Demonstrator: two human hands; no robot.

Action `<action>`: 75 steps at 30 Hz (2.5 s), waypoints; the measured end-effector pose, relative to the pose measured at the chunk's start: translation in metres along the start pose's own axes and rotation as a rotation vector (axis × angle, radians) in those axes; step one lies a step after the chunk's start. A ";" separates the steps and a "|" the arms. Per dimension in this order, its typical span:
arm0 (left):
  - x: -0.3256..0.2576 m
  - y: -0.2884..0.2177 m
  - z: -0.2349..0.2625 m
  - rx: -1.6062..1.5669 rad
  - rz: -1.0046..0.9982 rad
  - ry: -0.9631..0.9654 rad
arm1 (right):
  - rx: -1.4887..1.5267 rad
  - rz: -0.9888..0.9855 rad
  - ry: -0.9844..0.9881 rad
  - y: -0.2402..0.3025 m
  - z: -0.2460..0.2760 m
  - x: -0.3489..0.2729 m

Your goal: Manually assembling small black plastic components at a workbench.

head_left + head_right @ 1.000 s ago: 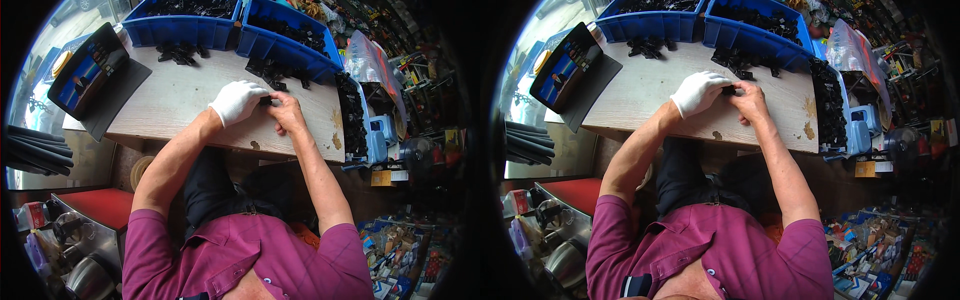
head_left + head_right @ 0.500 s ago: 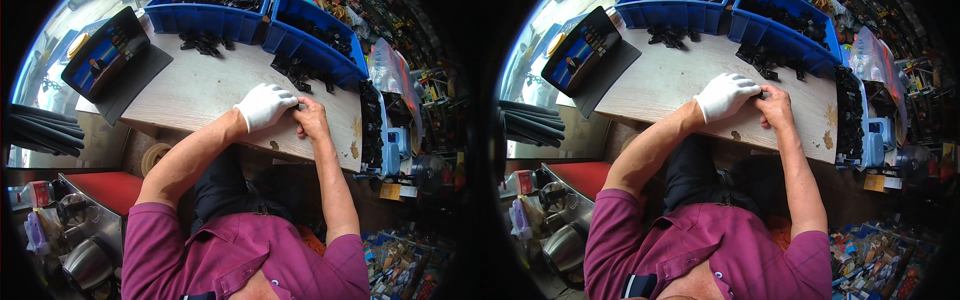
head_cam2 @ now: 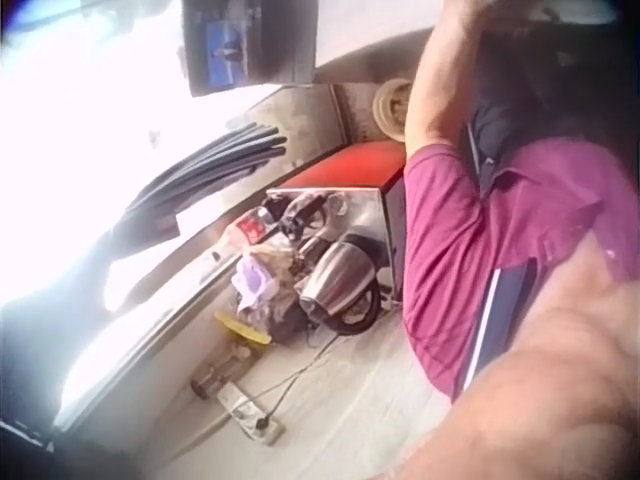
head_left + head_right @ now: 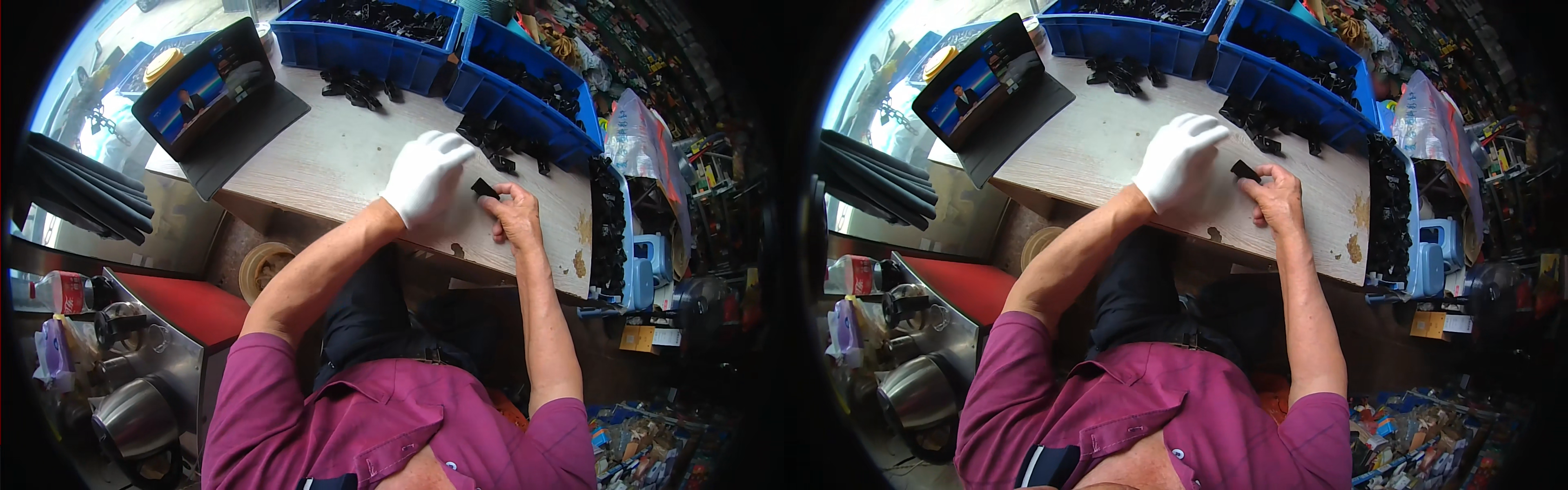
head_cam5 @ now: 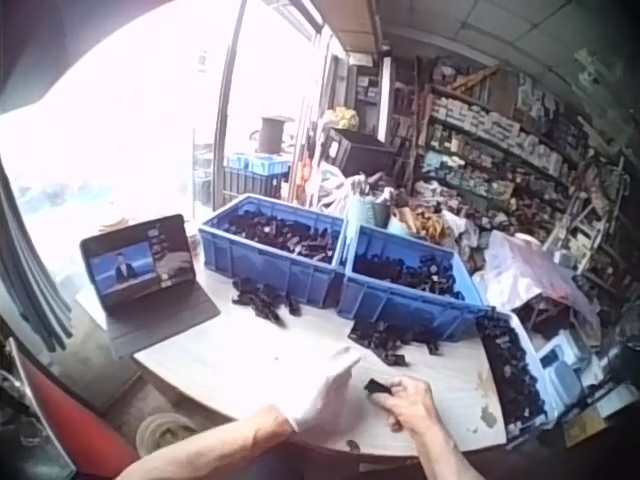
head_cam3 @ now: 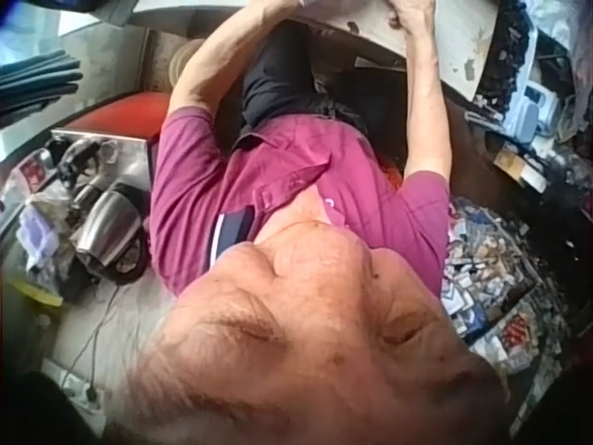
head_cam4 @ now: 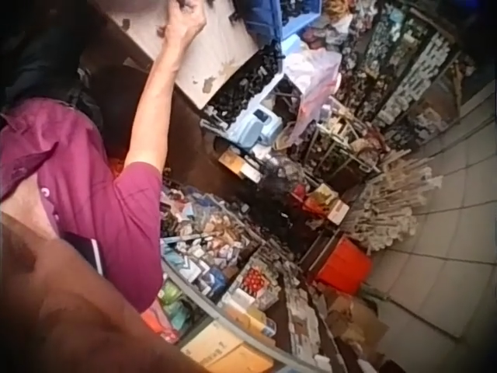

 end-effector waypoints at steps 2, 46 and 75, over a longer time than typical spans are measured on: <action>0.003 0.038 0.039 0.189 0.027 -0.281 | 0.036 0.049 -0.015 0.002 -0.004 -0.001; -0.017 0.052 0.030 0.263 0.042 0.123 | 0.450 0.067 -0.958 -0.005 0.239 0.036; -0.024 0.081 -0.001 -0.367 0.533 -0.035 | 0.542 -0.019 -0.176 -0.021 0.044 0.030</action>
Point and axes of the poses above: each hand's wrist, its own x-axis towards the middle knuckle, its own z-axis out of the back of the hand, y = z × x, the point moved 8 cm from there along x, towards the middle knuckle, and after that the axes turned 3 degrees about x, right-handed, at the moved point
